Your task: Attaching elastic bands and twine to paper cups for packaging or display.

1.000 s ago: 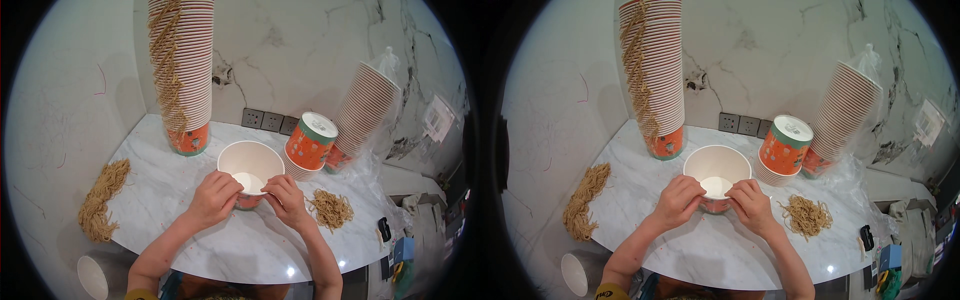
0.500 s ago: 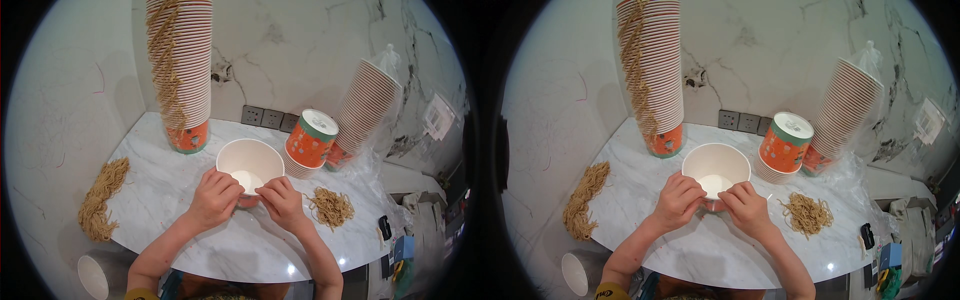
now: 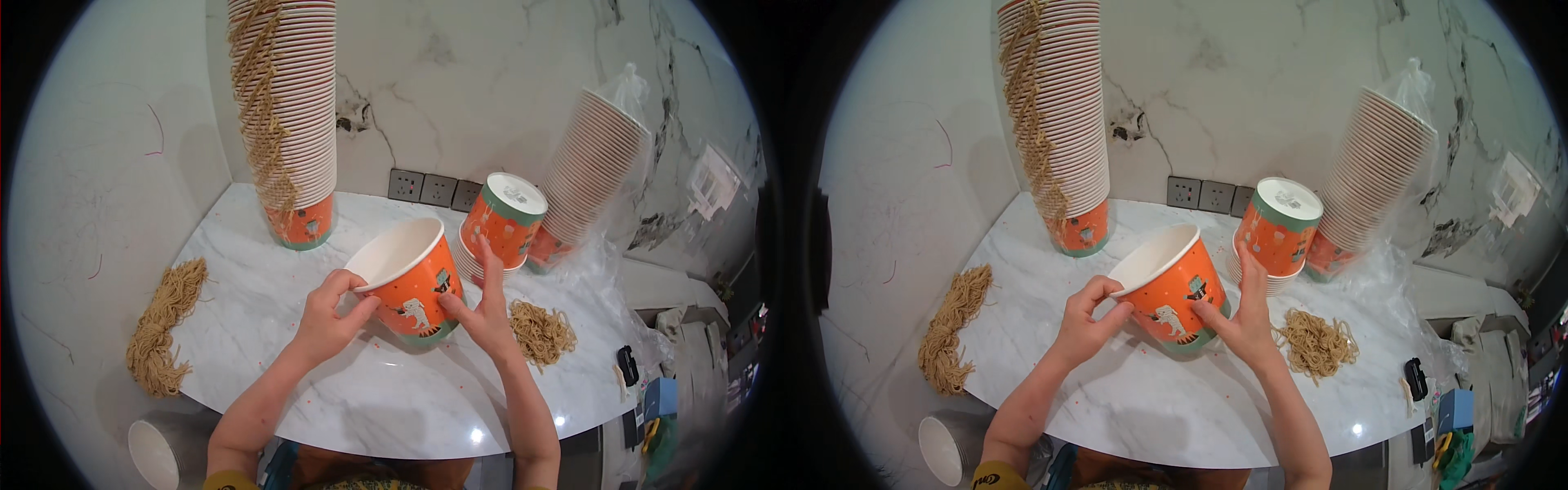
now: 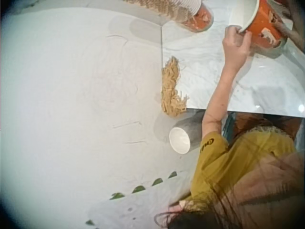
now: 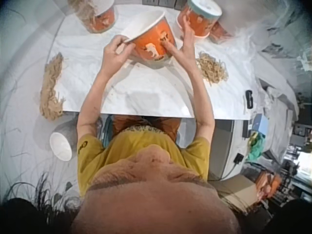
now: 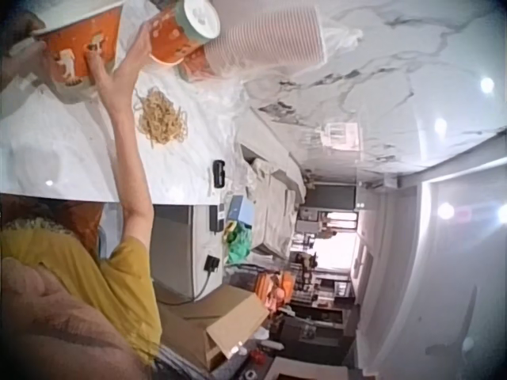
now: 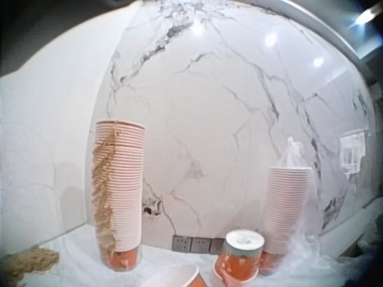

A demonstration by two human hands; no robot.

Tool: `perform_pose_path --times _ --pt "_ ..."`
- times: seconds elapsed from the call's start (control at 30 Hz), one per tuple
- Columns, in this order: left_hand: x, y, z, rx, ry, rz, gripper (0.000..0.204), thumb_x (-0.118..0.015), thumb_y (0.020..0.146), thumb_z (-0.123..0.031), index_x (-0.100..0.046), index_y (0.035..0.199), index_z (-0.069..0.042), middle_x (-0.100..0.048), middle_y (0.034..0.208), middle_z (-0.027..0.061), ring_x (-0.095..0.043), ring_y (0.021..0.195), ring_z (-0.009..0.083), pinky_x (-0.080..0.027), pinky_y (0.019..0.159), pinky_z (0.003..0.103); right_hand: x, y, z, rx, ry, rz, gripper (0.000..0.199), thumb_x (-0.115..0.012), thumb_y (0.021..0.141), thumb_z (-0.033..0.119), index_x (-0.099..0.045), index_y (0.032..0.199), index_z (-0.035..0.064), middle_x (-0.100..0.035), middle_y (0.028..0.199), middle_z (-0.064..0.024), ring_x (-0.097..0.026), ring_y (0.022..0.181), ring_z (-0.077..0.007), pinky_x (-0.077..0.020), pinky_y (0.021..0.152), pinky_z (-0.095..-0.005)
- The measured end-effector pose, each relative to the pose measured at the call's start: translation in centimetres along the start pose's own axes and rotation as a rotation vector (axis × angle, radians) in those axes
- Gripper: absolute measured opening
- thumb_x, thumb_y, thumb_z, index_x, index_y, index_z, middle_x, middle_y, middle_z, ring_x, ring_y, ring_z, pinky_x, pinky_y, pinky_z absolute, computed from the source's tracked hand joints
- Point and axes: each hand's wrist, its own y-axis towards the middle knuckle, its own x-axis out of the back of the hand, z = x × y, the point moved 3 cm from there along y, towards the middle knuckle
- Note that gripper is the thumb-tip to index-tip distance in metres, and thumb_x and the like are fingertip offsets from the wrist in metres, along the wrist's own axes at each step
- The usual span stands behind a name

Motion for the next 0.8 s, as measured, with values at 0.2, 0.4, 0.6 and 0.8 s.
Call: perform_pose_path --times 0.2,0.4,0.6,0.8 --pt "-1.4 -0.6 2.7 0.419 -0.429 0.043 0.013 -0.067 0.098 -0.012 -0.059 0.102 -0.002 -0.068 0.093 0.0009 -0.060 0.083 0.0057 -0.051 0.075 0.027 -0.8 -0.3 -3.9 -0.470 0.472 0.233 0.120 -0.085 0.080 0.046 -0.008 0.164 0.0102 -0.033 0.155 -0.0261 -0.043 0.139 -0.0337 -0.0450 0.107 -0.0464" --pt "-1.0 -0.5 3.9 0.440 -0.589 0.042 0.010 -0.064 0.100 -0.011 -0.059 0.104 -0.003 -0.065 0.096 -0.0014 -0.059 0.086 0.0043 -0.050 0.077 0.024 -1.8 -0.4 -2.9 -0.645 0.720 0.331 0.122 -0.087 0.078 0.040 -0.006 0.164 0.0075 -0.036 0.153 -0.0252 -0.049 0.132 -0.0284 -0.0511 0.099 -0.0397" --pt "-0.6 -0.1 1.6 0.013 -0.159 0.091 0.011 -0.069 0.091 0.000 -0.062 0.100 0.000 -0.064 0.101 0.0023 -0.060 0.093 0.0096 -0.048 0.084 0.026 -2.4 -0.5 -3.4 -0.353 0.712 0.149 0.100 -0.082 0.081 0.008 -0.020 0.159 0.0062 -0.042 0.149 -0.0150 -0.054 0.126 -0.0217 -0.0550 0.094 -0.0343" --pt "-0.9 0.0 0.9 0.015 -0.063 0.084 0.014 -0.076 0.083 -0.004 -0.067 0.093 0.000 -0.067 0.094 0.0060 -0.062 0.090 0.0202 -0.049 0.080 0.032 -4.8 -2.1 -0.4 -0.221 0.474 0.036 0.079 -0.074 0.085 -0.005 -0.031 0.151 0.0066 -0.054 0.130 -0.0077 -0.058 0.112 -0.0159 -0.0548 0.082 -0.0266"
